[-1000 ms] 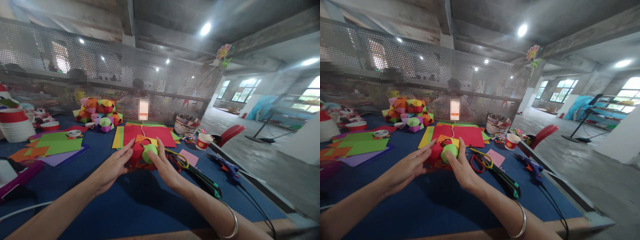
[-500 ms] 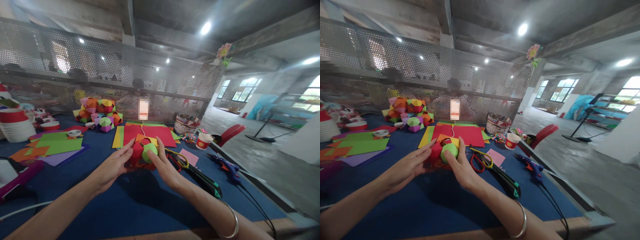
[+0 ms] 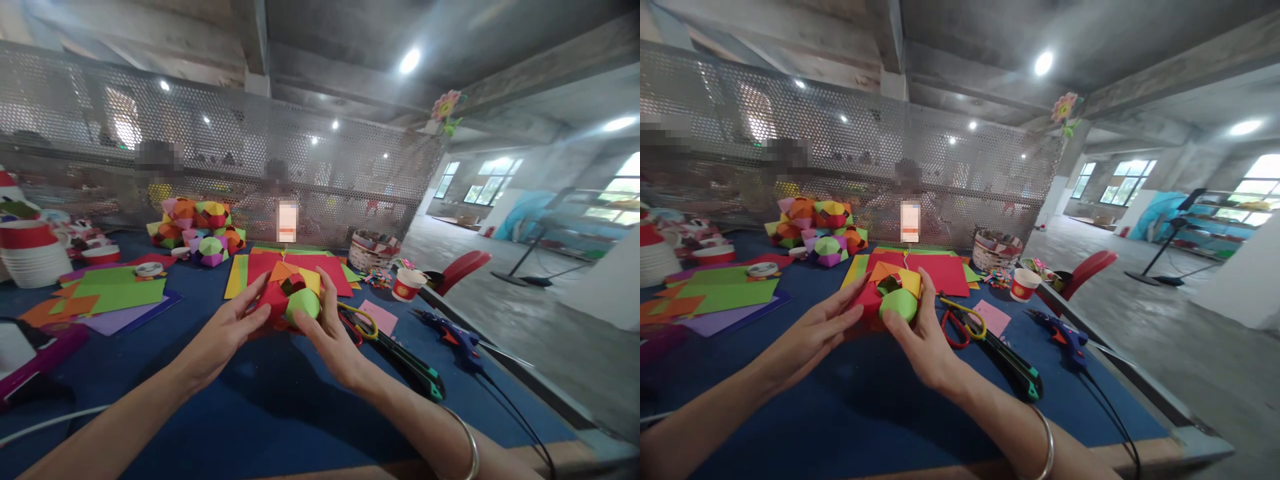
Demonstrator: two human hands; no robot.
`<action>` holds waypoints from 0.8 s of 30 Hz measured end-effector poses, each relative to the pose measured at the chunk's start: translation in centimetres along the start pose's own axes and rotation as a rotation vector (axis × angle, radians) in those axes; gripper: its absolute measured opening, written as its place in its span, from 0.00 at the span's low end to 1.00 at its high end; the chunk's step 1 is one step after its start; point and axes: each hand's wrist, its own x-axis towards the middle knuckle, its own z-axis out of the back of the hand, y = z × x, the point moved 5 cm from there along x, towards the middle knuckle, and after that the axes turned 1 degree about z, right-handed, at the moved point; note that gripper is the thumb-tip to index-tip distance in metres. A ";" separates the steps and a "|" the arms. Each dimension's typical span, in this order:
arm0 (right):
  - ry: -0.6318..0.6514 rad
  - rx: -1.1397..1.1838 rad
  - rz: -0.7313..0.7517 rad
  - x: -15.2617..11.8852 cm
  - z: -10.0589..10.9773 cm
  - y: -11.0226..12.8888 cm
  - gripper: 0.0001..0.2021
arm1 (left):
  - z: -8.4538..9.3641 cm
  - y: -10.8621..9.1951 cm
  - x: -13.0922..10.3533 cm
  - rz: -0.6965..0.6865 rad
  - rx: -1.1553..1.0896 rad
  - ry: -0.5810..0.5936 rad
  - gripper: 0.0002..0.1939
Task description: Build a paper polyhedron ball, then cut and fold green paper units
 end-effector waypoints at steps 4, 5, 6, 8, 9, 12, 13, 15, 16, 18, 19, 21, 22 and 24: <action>-0.017 -0.140 0.178 -0.8 0.1 0.9 0.45 | -0.2 -0.8 -0.3 -0.104 -0.073 0.049 0.38; -0.022 -0.181 0.196 -0.9 0.1 1.0 0.44 | -0.2 -0.9 -0.3 -0.120 -0.081 0.059 0.39; -0.018 -0.214 0.204 -1.1 0.1 1.0 0.44 | -0.2 -0.9 -0.3 -0.128 -0.083 0.066 0.39; 0.006 -0.252 0.211 -1.2 0.1 1.0 0.44 | -0.1 -0.9 -0.4 -0.131 -0.073 0.069 0.40; 0.017 -0.259 0.220 -1.1 0.1 1.0 0.44 | 0.0 -0.8 -0.3 -0.129 -0.069 0.066 0.40; 0.032 -0.263 0.257 -0.9 0.1 0.8 0.44 | 0.1 -0.7 -0.3 -0.132 -0.066 0.053 0.40; 0.034 -0.261 0.263 -0.8 0.1 0.7 0.44 | 0.2 -0.7 -0.3 -0.135 -0.064 0.052 0.40; 0.042 -0.253 0.259 -0.7 0.1 0.6 0.44 | 0.2 -0.7 -0.3 -0.137 -0.061 0.056 0.40; 0.047 -0.247 0.257 -0.7 0.0 0.5 0.44 | 0.1 -0.7 -0.3 -0.139 -0.061 0.061 0.40; 0.050 -0.236 0.255 -0.8 0.0 0.5 0.44 | 0.1 -0.7 -0.3 -0.141 -0.063 0.067 0.40; 0.049 -0.231 0.252 -0.8 0.0 0.4 0.44 | 0.1 -0.7 -0.3 -0.141 -0.064 0.067 0.40; 0.042 -0.219 0.243 -0.8 0.1 0.3 0.44 | 0.1 -0.7 -0.2 -0.142 -0.067 0.063 0.40; 0.038 -0.210 0.235 -0.8 0.1 0.2 0.44 | 0.1 -0.6 -0.2 -0.142 -0.070 0.061 0.39; 0.023 -0.183 0.211 -0.7 0.2 0.1 0.44 | 0.1 -0.5 -0.2 -0.142 -0.078 0.059 0.38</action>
